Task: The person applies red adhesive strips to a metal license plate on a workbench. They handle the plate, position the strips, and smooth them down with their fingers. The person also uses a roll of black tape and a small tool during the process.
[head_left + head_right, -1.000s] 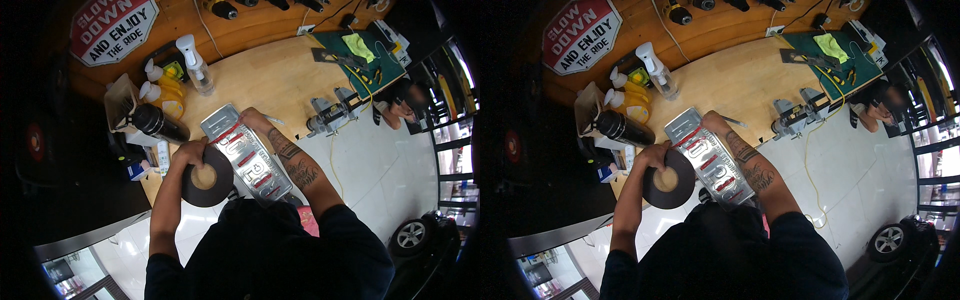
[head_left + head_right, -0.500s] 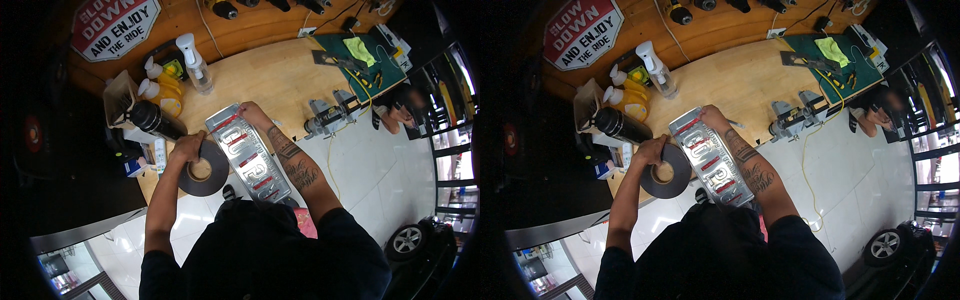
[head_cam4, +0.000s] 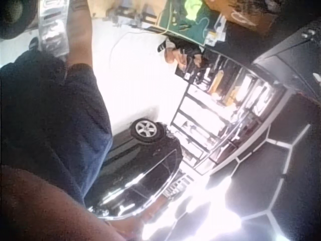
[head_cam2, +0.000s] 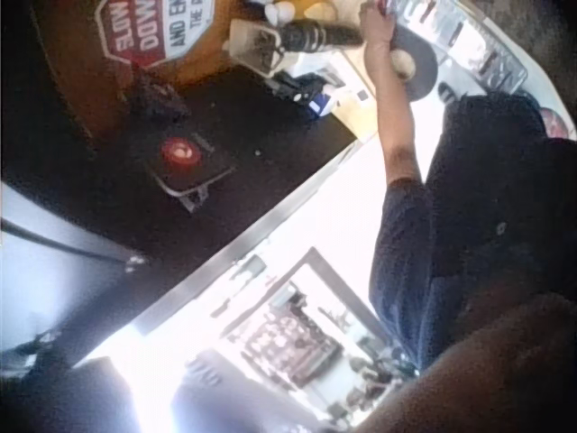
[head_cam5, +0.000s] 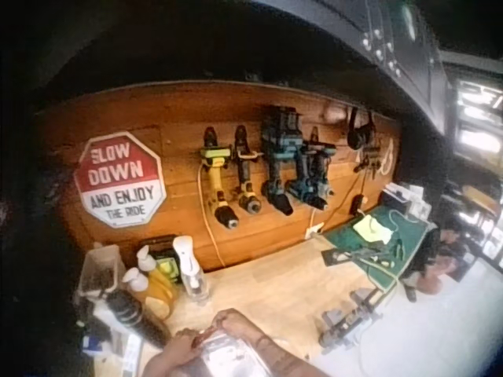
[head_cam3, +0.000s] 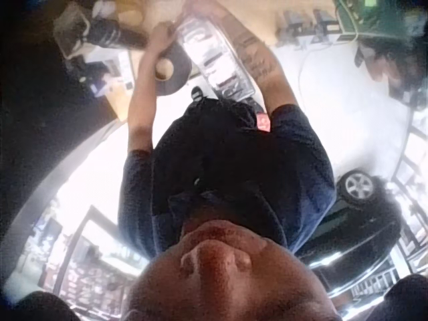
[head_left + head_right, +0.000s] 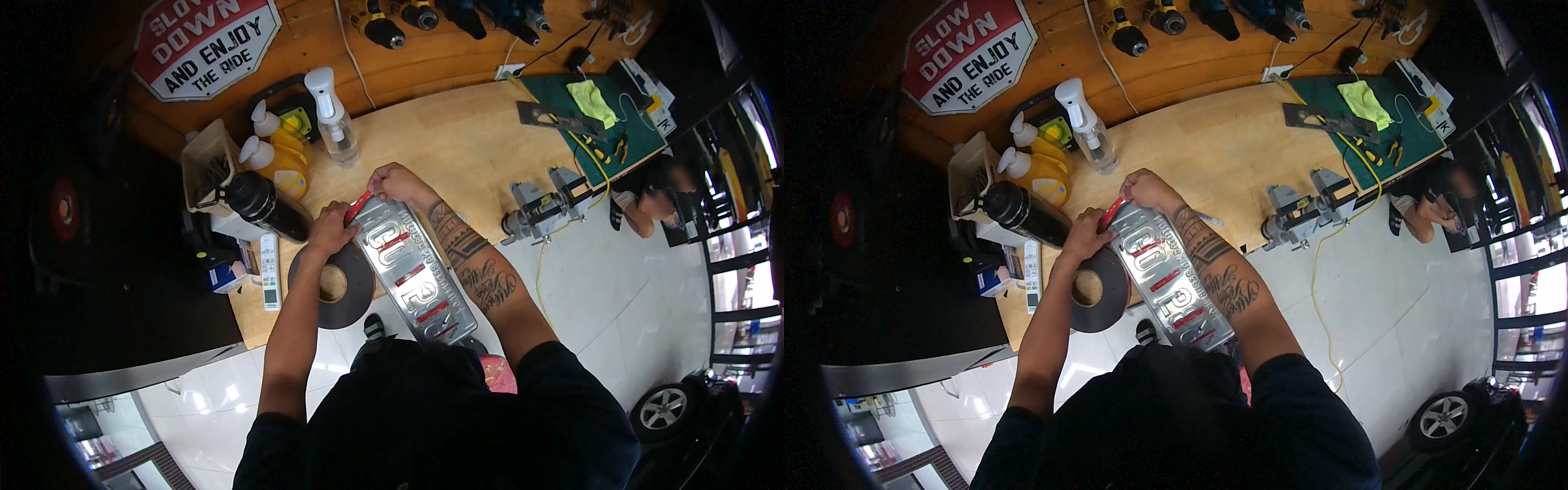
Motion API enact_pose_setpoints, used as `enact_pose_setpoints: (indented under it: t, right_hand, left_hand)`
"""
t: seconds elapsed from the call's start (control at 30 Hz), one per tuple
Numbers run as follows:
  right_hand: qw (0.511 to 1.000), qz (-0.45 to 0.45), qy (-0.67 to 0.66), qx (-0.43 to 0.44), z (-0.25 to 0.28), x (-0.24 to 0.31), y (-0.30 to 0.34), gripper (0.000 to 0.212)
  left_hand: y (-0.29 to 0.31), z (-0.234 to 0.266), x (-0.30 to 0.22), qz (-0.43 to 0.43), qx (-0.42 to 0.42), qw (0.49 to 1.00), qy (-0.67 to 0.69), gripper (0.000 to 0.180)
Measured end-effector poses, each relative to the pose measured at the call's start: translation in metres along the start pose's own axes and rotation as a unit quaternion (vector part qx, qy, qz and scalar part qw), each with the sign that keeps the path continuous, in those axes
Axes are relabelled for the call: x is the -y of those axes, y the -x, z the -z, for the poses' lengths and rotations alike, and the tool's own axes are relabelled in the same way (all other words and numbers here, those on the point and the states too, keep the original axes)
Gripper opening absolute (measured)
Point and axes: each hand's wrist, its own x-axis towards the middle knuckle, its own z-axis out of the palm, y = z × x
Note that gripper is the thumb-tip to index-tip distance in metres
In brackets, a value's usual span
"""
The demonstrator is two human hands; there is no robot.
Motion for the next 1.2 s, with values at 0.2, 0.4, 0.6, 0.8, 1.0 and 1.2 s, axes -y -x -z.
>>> enact_pose_setpoints:
  t: [0.2,0.4,0.6,0.8,1.0,1.2]
  right_hand:
    - [0.998,0.021,0.031,-0.040,0.007,-0.024,-0.001,0.010]
    - [0.971,0.079,0.137,-0.178,0.000,-0.060,0.001,0.012]
    - [0.965,-0.006,0.196,-0.177,0.001,-0.046,0.004,0.011]
    - [0.909,0.008,0.336,-0.244,0.001,-0.059,0.006,0.009]
    - [0.936,-0.003,0.304,-0.174,0.017,-0.058,0.000,0.010]
    - [0.918,0.019,0.360,-0.166,0.024,-0.077,-0.012,0.020]
  left_hand:
    - [0.005,-0.008,0.000,0.006,-0.063,0.993,0.095,0.030]
    - [0.008,-0.013,-0.004,-0.086,-0.117,0.987,0.074,0.026]
    - [0.005,-0.018,0.003,-0.107,-0.109,0.988,0.028,0.026]
    - [0.001,-0.022,-0.004,-0.140,-0.079,0.987,0.003,0.025]
    - [-0.005,-0.028,-0.002,-0.139,-0.079,0.987,-0.017,0.025]
    - [-0.010,-0.035,-0.004,-0.138,-0.088,0.986,-0.010,0.022]
